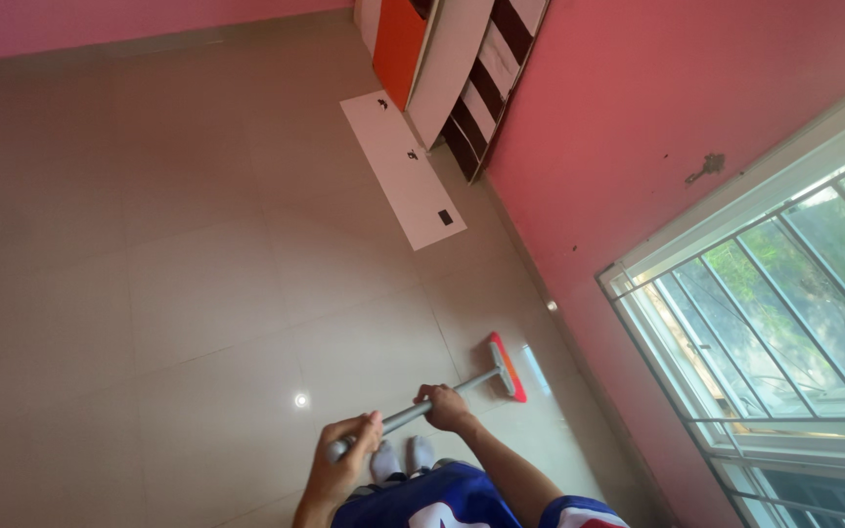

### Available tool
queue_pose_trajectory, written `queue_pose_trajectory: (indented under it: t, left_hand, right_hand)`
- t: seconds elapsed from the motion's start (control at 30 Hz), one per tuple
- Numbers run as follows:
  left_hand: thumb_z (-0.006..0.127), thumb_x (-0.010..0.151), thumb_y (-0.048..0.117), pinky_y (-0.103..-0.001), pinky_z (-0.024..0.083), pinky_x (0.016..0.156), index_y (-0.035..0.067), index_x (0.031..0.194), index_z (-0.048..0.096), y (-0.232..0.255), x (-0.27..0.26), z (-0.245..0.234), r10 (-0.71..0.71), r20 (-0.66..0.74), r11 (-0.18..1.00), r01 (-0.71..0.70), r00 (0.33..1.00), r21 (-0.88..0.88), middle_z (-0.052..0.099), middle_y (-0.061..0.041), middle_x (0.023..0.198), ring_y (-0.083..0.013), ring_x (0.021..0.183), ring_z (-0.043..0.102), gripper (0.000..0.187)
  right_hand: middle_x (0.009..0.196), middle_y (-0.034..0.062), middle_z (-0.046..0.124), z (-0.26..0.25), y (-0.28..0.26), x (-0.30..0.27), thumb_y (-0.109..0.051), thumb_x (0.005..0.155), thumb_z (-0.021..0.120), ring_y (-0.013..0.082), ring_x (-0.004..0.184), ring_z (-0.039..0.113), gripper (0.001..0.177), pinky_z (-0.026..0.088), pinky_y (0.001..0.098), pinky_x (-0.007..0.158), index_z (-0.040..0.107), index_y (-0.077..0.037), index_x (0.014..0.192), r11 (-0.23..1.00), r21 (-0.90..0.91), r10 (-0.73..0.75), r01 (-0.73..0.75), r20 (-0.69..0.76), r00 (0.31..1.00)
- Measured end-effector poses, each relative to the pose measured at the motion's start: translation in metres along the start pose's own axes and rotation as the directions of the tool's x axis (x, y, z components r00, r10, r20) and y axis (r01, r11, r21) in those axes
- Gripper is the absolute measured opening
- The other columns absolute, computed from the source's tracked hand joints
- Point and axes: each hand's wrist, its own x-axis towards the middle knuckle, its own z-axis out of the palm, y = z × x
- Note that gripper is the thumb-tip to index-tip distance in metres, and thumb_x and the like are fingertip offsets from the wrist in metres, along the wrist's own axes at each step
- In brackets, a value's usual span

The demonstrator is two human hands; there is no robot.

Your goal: The person sweeps the floor by using a squeegee to push debris into a red dustpan.

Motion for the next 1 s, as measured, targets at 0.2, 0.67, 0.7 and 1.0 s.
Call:
queue_pose_trajectory:
  t: [0.2, 0.67, 0.7, 1.0]
  left_hand:
    - [0.056, 0.105, 0.013, -0.031, 0.034, 0.054, 0.004, 0.057, 0.042, 0.039, 0.001, -0.036, 0.214, -0.1, 0.968, -0.225, 0.972, -0.115, 0.044, -0.003, 0.055, -0.0129, 0.055, 0.041, 0.05]
    - [0.058, 0.105, 0.016, -0.031, 0.045, 0.065, 0.004, 0.062, 0.052, -0.002, 0.058, 0.136, 0.201, 0.005, 0.967, -0.197, 0.98, -0.162, 0.05, -0.002, 0.06, -0.012, 0.06, 0.048, 0.045]
    - [0.059, 0.103, 0.017, -0.03, 0.042, 0.061, 0.004, 0.062, 0.054, -0.005, 0.059, 0.156, 0.122, 0.034, 0.989, -0.119, 0.992, -0.089, 0.05, -0.002, 0.059, -0.011, 0.059, 0.047, 0.043]
    - [0.055, 0.105, 0.013, -0.031, 0.031, 0.055, 0.005, 0.058, 0.038, 0.013, 0.039, 0.194, 0.266, -0.176, 0.94, -0.295, 0.948, -0.17, 0.038, 0.0, 0.055, -0.0106, 0.054, 0.033, 0.05]
  right_hand:
    - [0.09, 0.0191, 0.072, 0.004, -0.071, 0.015, -0.038, 0.099, 0.066, 0.0412, 0.089, 0.069, 0.028, 0.055, 0.0531, 0.083, 0.068, -0.011, 0.103, 0.987, 0.161, -0.006, 0.0, 0.035, 0.999]
    - [0.101, 0.0134, 0.074, -0.098, 0.126, -0.009, -0.034, 0.096, 0.065, 0.0363, 0.104, 0.068, 0.022, 0.052, 0.0497, 0.091, 0.07, -0.012, 0.094, 0.992, -0.069, 0.103, -0.104, -0.009, 0.995]
    - [0.102, 0.0126, 0.074, -0.104, 0.141, -0.017, -0.033, 0.095, 0.065, 0.0354, 0.105, 0.068, 0.021, 0.052, 0.0488, 0.092, 0.07, -0.013, 0.094, 0.99, -0.076, 0.116, -0.115, 0.003, 0.993]
    - [0.1, 0.02, 0.071, -0.107, 0.124, -0.04, -0.023, 0.088, 0.067, 0.0398, 0.098, 0.069, 0.02, 0.054, 0.049, 0.089, 0.074, -0.018, 0.106, 0.997, 0.078, 0.006, -0.009, 0.033, 0.999]
